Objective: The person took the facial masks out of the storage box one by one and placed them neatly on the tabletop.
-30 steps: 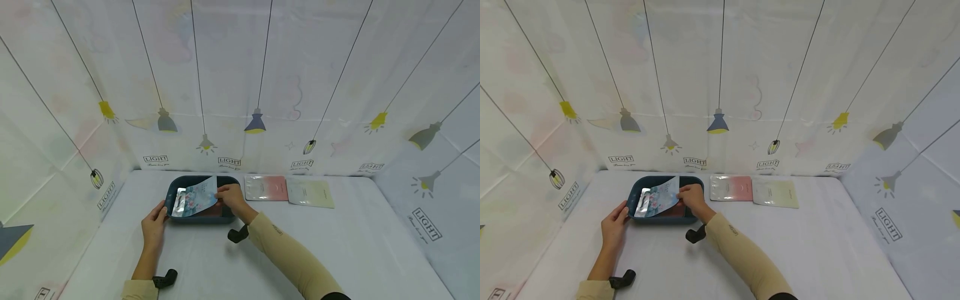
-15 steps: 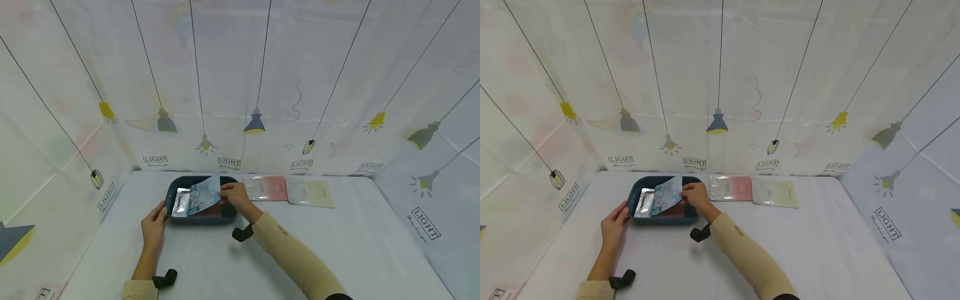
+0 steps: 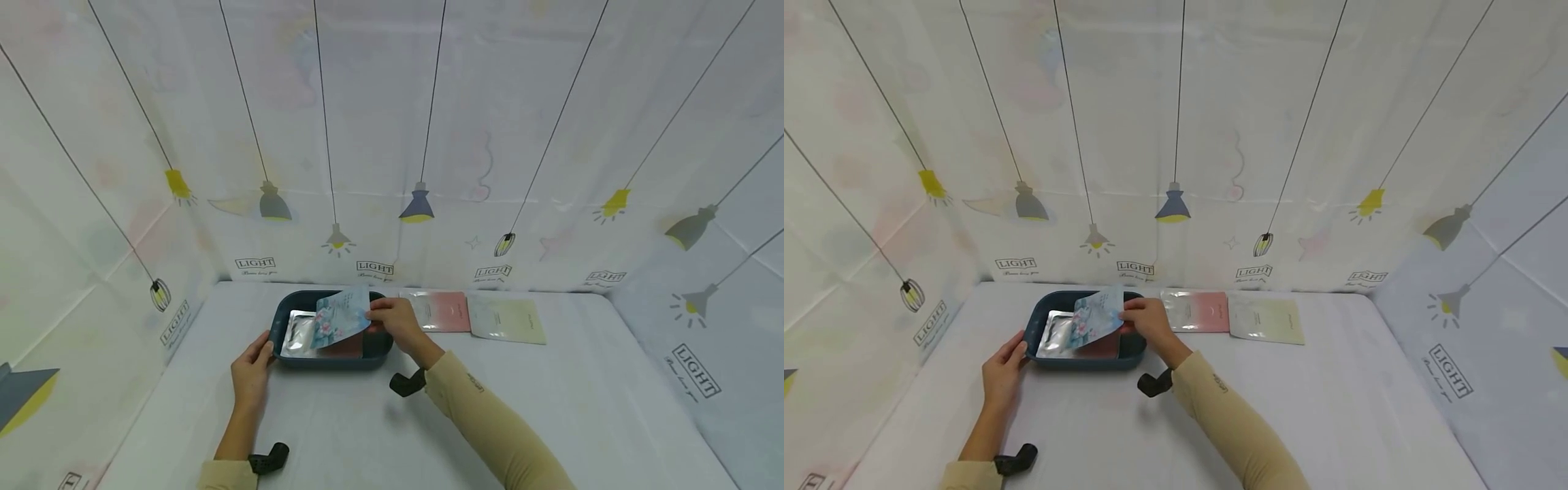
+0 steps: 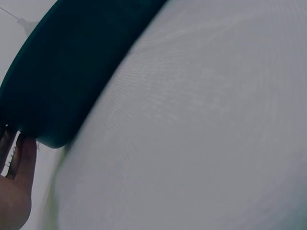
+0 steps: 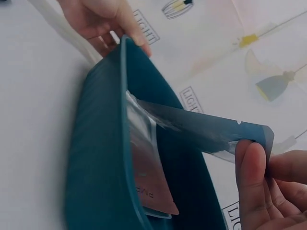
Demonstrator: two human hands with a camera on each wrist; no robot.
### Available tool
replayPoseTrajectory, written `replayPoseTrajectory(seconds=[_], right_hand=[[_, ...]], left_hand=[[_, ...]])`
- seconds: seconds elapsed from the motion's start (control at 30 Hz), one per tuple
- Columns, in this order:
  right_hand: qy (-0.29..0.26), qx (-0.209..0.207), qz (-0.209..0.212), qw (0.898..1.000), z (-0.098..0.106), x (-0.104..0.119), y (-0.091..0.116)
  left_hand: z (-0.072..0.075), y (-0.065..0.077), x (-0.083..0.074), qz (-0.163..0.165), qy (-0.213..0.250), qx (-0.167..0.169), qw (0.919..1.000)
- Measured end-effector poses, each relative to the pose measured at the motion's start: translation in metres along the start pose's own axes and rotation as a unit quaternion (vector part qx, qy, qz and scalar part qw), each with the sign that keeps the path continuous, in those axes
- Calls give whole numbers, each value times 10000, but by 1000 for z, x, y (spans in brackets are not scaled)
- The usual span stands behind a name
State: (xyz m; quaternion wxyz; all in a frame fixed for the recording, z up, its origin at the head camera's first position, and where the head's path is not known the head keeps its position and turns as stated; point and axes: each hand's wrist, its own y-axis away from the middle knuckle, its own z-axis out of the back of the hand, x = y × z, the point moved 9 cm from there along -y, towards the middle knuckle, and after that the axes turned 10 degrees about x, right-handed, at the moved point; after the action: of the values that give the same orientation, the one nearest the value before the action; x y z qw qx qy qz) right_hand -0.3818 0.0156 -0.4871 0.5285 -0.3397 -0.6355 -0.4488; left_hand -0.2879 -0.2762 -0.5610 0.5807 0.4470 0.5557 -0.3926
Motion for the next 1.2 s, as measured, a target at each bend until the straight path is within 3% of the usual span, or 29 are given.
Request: replayPoseTrajectory(seconds=[0.43, 0.67, 1.2], right_hand=[[-193, -68, -68, 9998, 18, 10, 5], [189, -101, -165, 9996, 31, 11, 15], [-300, 93, 190, 9993, 61, 15, 37]], left_hand=[[1, -2, 0, -38, 1, -8, 10000], [1, -2, 3, -68, 11, -38, 10000], [0, 0, -1, -161, -27, 0, 9999]])
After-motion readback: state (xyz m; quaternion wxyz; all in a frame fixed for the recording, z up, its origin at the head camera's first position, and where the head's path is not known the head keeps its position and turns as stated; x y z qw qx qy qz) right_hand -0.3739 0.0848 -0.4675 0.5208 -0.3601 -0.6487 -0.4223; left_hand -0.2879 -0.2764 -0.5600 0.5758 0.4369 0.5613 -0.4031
